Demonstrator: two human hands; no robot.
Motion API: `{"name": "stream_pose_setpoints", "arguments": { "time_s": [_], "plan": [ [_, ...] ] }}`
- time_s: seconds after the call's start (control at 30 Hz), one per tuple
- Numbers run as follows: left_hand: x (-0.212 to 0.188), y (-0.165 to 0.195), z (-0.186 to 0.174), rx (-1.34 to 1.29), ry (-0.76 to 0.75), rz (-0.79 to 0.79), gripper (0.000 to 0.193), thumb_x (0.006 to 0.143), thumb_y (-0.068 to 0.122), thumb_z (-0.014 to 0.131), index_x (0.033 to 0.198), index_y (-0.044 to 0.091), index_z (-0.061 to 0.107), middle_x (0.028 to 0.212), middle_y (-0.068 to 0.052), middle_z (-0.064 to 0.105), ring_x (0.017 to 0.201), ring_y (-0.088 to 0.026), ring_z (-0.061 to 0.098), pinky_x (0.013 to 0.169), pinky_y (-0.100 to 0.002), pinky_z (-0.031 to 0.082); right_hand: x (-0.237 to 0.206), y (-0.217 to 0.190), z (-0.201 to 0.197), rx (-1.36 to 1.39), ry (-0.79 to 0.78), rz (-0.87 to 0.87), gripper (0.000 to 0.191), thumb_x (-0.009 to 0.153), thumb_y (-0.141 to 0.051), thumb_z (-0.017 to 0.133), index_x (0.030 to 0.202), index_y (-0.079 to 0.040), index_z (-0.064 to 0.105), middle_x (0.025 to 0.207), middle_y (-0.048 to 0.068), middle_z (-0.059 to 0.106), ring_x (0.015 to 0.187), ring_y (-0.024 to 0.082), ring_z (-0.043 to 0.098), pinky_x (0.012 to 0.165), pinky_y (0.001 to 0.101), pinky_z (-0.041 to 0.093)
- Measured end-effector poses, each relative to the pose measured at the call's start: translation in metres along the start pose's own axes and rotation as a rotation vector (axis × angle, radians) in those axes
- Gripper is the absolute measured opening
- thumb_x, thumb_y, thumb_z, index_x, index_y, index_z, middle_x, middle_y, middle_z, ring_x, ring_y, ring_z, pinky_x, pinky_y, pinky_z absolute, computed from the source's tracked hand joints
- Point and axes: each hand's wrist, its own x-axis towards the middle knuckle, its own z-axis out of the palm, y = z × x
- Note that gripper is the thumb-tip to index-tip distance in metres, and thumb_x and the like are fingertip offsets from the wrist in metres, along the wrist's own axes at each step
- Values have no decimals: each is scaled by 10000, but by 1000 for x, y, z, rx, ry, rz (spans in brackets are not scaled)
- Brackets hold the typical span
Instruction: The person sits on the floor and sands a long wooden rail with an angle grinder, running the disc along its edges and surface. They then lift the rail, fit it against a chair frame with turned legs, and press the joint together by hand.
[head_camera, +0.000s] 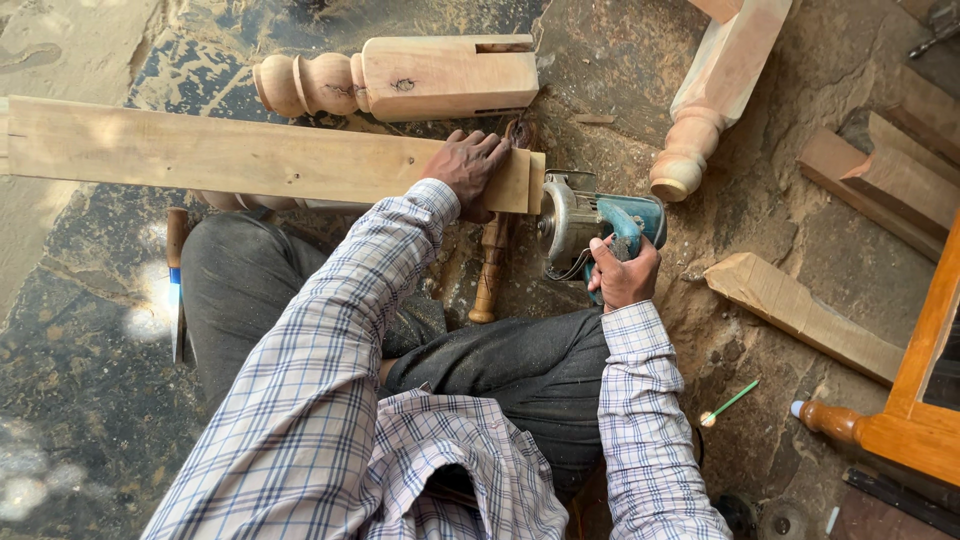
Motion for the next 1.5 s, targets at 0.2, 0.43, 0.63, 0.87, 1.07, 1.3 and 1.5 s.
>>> {"name": "stream_pose_setpoints", "arguments": {
  "time_s": [0.2, 0.43, 0.63, 0.87, 1.07, 1.3, 1.5],
  "plan": [
    [1, -2, -4, -39, -77, -8, 534, 1040, 204, 436, 1556, 76, 392, 1393, -71, 550, 1209, -218, 532, 993, -377, 426, 8, -7, 9, -9, 19, -9, 173, 890, -68, 752, 897, -36, 583, 623, 47, 576, 417, 115, 532, 374, 290, 461],
    [-3, 0, -17, -7, -129, 19, 921, 782, 530, 635, 1506, 42, 346, 1389, -94, 514, 1218, -239, 497, 985, -368, 396, 16, -16, 17, 12, 12, -22, 186, 889, -68, 759, 906, -36, 577, 651, 42, 578, 425, 109, 526, 376, 281, 450],
    [0, -5, -1, -40, -37, 25, 582, 987, 225, 494, 1535, 63, 386, 1430, -86, 533, 1227, -229, 521, 1001, -385, 411, 29, -18, 23, 40, -4, -35, 202, 891, -72, 769, 910, -31, 572, 672, 40, 581, 432, 108, 523, 382, 277, 456],
    [1, -6, 5, 2, -46, 41, 638, 941, 210, 522, 1543, 56, 379, 1411, -83, 535, 1199, -225, 520, 979, -382, 414, 44, -19, 28, 40, -35, -27, 202, 872, -83, 765, 912, -37, 572, 701, 33, 612, 433, 107, 530, 376, 275, 456],
    [-2, -5, -4, 34, -149, 40, 743, 899, 269, 561, 1573, 80, 311, 1485, -78, 474, 1268, -224, 479, 1030, -376, 387, 58, -18, 31, 7, -31, -34, 216, 882, -79, 777, 907, -26, 569, 658, 45, 570, 433, 117, 534, 369, 298, 489],
    [-1, -5, 3, -42, -118, 33, 638, 1024, 186, 552, 1613, 96, 323, 1532, -99, 486, 1323, -256, 485, 1073, -409, 385, 64, -27, 20, 124, 64, -66, 165, 882, -95, 775, 920, -39, 625, 646, 38, 586, 442, 123, 547, 396, 301, 490],
    [3, -6, 21, 6, -83, 58, 730, 872, 141, 620, 1561, 91, 384, 1509, -111, 509, 1357, -266, 479, 1105, -421, 391, 45, -14, -43, 481, 224, 57, 137, 901, -103, 767, 975, -56, 662, 657, -2, 544, 466, 116, 499, 438, 342, 442]
  ]
}}
